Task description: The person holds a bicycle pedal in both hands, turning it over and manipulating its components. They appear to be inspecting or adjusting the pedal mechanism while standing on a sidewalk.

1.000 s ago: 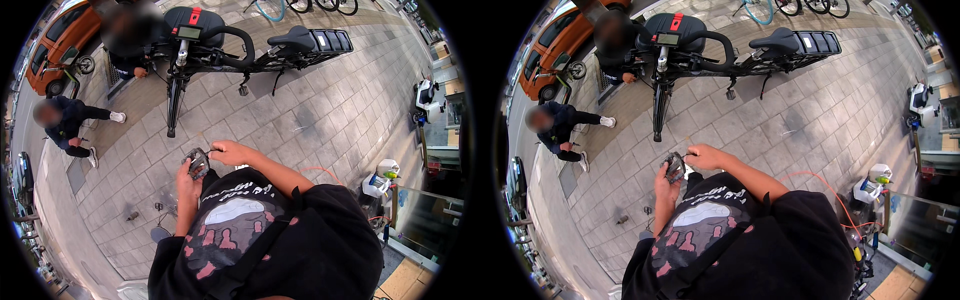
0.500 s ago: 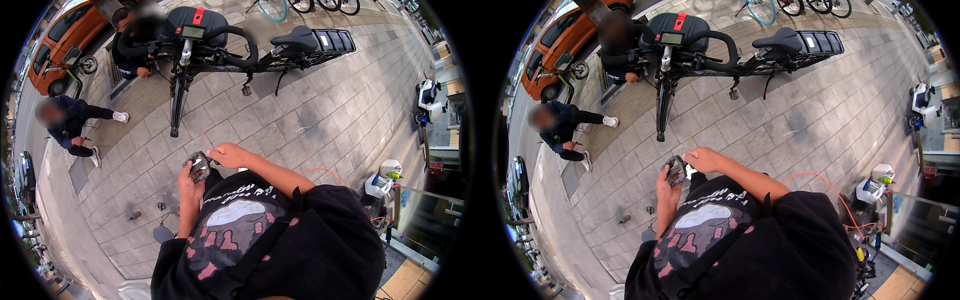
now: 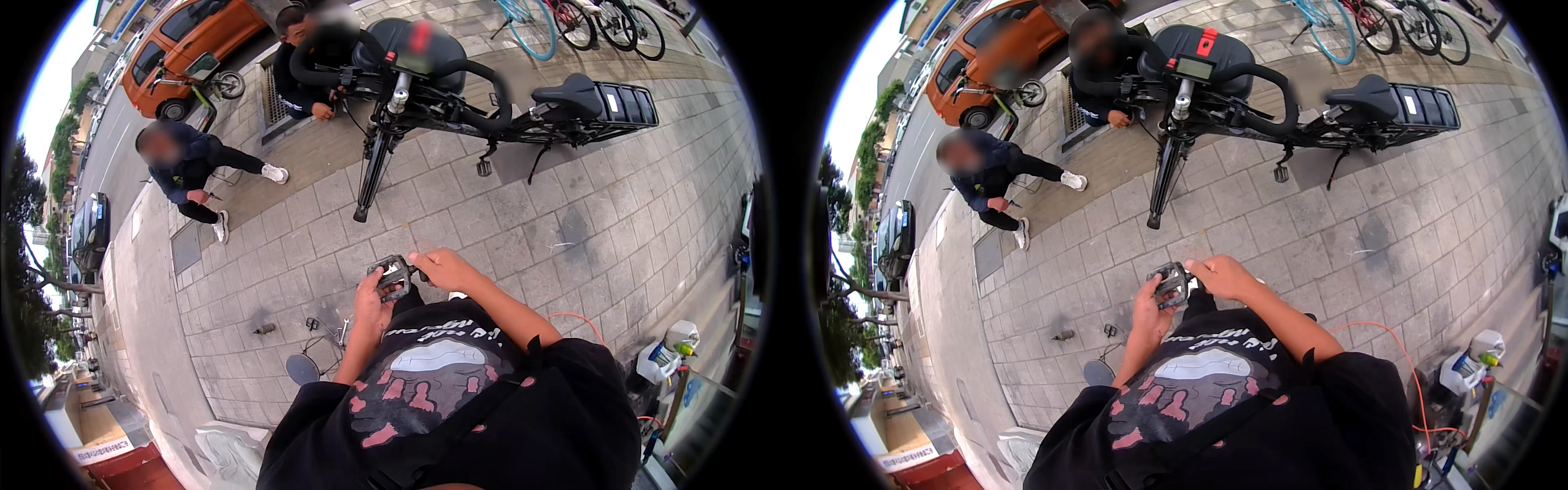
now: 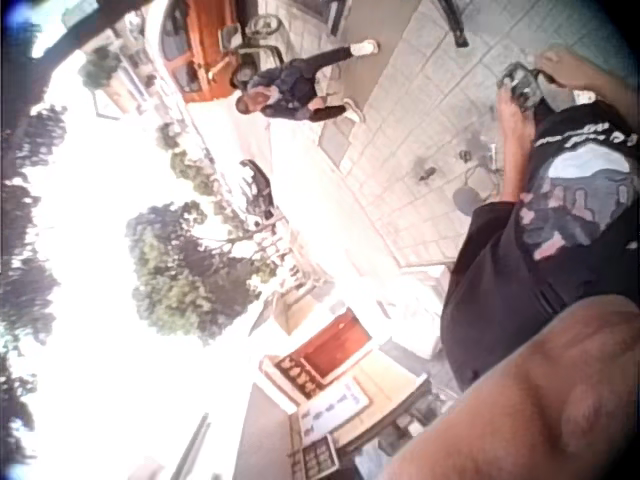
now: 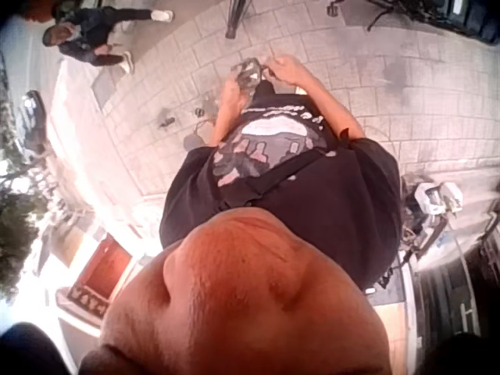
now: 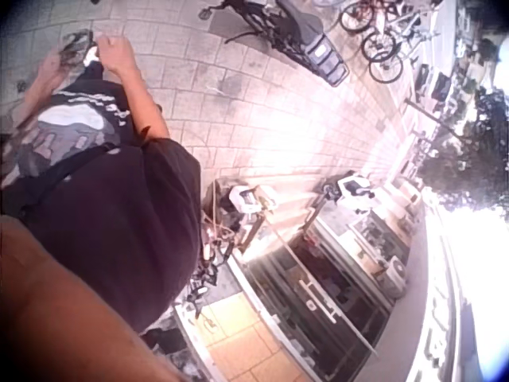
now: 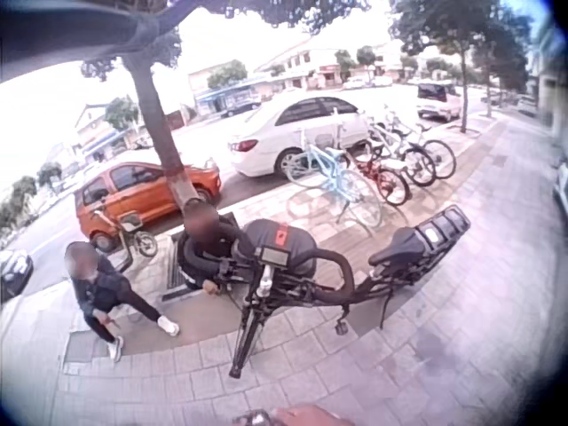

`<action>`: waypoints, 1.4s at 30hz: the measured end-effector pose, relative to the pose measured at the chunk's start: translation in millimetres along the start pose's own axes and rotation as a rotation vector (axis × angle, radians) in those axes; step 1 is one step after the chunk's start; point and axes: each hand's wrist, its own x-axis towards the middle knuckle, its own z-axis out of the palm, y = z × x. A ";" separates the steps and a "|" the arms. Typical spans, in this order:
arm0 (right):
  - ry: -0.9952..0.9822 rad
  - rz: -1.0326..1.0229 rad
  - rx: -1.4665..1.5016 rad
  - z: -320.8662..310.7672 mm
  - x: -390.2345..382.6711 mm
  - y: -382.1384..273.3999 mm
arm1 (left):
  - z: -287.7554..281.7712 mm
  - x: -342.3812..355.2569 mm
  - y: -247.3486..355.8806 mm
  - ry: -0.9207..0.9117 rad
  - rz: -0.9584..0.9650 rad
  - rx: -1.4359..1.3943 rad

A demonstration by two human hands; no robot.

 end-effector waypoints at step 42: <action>-0.155 0.000 -0.102 21.0 26.0 -18.6 | -17.6 -25.0 5.6 0.059 0.108 -0.172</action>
